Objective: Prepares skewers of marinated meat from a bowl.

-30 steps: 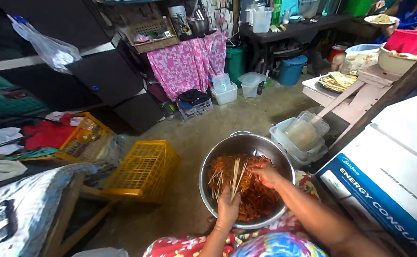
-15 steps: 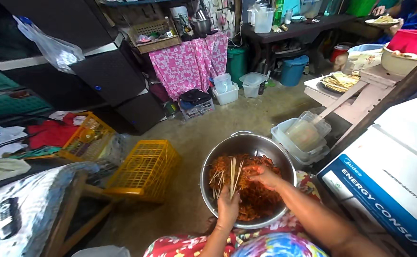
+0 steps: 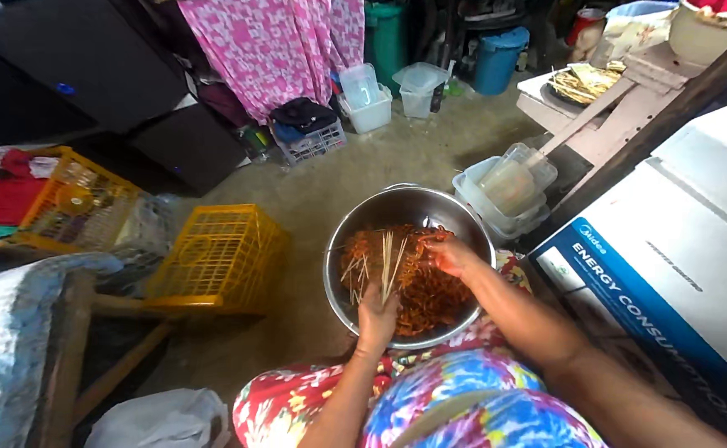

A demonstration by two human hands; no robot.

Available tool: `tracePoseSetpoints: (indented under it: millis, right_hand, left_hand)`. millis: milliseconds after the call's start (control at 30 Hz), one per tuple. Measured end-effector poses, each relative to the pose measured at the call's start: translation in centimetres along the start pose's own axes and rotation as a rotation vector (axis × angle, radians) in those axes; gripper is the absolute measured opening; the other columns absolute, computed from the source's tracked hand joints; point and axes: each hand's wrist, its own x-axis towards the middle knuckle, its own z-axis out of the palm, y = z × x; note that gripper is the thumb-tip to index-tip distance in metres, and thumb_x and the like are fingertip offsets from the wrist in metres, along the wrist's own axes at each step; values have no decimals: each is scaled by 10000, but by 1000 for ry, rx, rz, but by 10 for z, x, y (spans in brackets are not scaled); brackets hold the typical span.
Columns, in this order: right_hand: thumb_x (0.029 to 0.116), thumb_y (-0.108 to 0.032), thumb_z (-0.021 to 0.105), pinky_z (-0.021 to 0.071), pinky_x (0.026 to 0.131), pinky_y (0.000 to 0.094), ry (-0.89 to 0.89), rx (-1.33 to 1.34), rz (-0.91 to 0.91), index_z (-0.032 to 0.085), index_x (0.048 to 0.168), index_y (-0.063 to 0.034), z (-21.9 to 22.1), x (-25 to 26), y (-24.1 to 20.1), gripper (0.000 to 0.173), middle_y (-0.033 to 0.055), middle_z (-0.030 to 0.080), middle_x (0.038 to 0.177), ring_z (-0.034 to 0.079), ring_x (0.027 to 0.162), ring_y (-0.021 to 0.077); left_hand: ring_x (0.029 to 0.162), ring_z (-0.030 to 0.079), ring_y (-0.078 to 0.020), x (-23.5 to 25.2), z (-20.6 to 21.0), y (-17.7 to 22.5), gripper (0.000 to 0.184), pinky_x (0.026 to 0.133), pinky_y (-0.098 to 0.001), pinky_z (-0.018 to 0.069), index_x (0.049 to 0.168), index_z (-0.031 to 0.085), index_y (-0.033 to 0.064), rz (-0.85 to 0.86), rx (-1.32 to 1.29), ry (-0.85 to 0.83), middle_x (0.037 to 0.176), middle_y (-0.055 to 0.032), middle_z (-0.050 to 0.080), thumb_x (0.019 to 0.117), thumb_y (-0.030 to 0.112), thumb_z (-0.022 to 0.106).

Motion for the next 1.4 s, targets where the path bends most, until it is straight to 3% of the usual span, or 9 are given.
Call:
tracePoseSetpoints:
  millis: [167, 400, 700, 1100, 1200, 1400]
  right_hand:
    - [1060, -16, 452, 600, 752, 374, -62, -10, 25, 549, 1182, 15, 0, -1, -1, 159, 90, 651, 927, 669, 778, 195]
    - [1005, 42, 531, 580, 753, 348, -74, -100, -1, 607, 1129, 21, 0, -1, 2, 146, 80, 648, 968, 648, 811, 169]
    - [993, 17, 583, 559, 749, 313, -69, -259, -27, 649, 1139, 26, 0, 0, 6, 161, 80, 669, 1016, 642, 847, 141]
    - [1011, 1, 562, 585, 761, 334, -129, -262, 10, 641, 1141, 38, 6, -4, 9, 156, 79, 669, 960, 659, 803, 151]
    - [1024, -36, 571, 587, 743, 340, -102, -187, 12, 623, 1161, 37, 7, -4, 9, 163, 91, 666, 976, 661, 798, 164]
    - [999, -9, 600, 550, 686, 285, 16, -204, -51, 639, 1048, 26, 11, -2, 12, 72, 65, 648, 901, 620, 744, 125]
  left_hand:
    - [577, 630, -86, 1, -1, 0, 207, 546, -240, 546, 1126, 567, -28, 12, -15, -14, 738, -8, 656, 919, -19, 558]
    - [568, 622, -75, 1, 0, 0, 196, 541, -229, 539, 1115, 567, -24, 16, -14, -26, 719, 1, 647, 919, -22, 562]
    - [560, 625, -92, 2, -1, 1, 234, 532, -249, 541, 1149, 568, -38, -15, 45, -25, 723, -23, 653, 917, -10, 573]
    - [554, 625, -82, 1, 1, 2, 234, 521, -233, 535, 1149, 564, -37, -23, 38, -6, 717, -11, 651, 916, -26, 564]
    - [546, 624, -81, 2, 1, 2, 225, 507, -227, 531, 1150, 560, -38, -24, 18, 6, 708, -9, 652, 925, -23, 567]
    - [555, 625, -81, 1, 1, 2, 211, 513, -223, 529, 1135, 558, -33, -14, -1, -3, 717, -9, 651, 924, -31, 563]
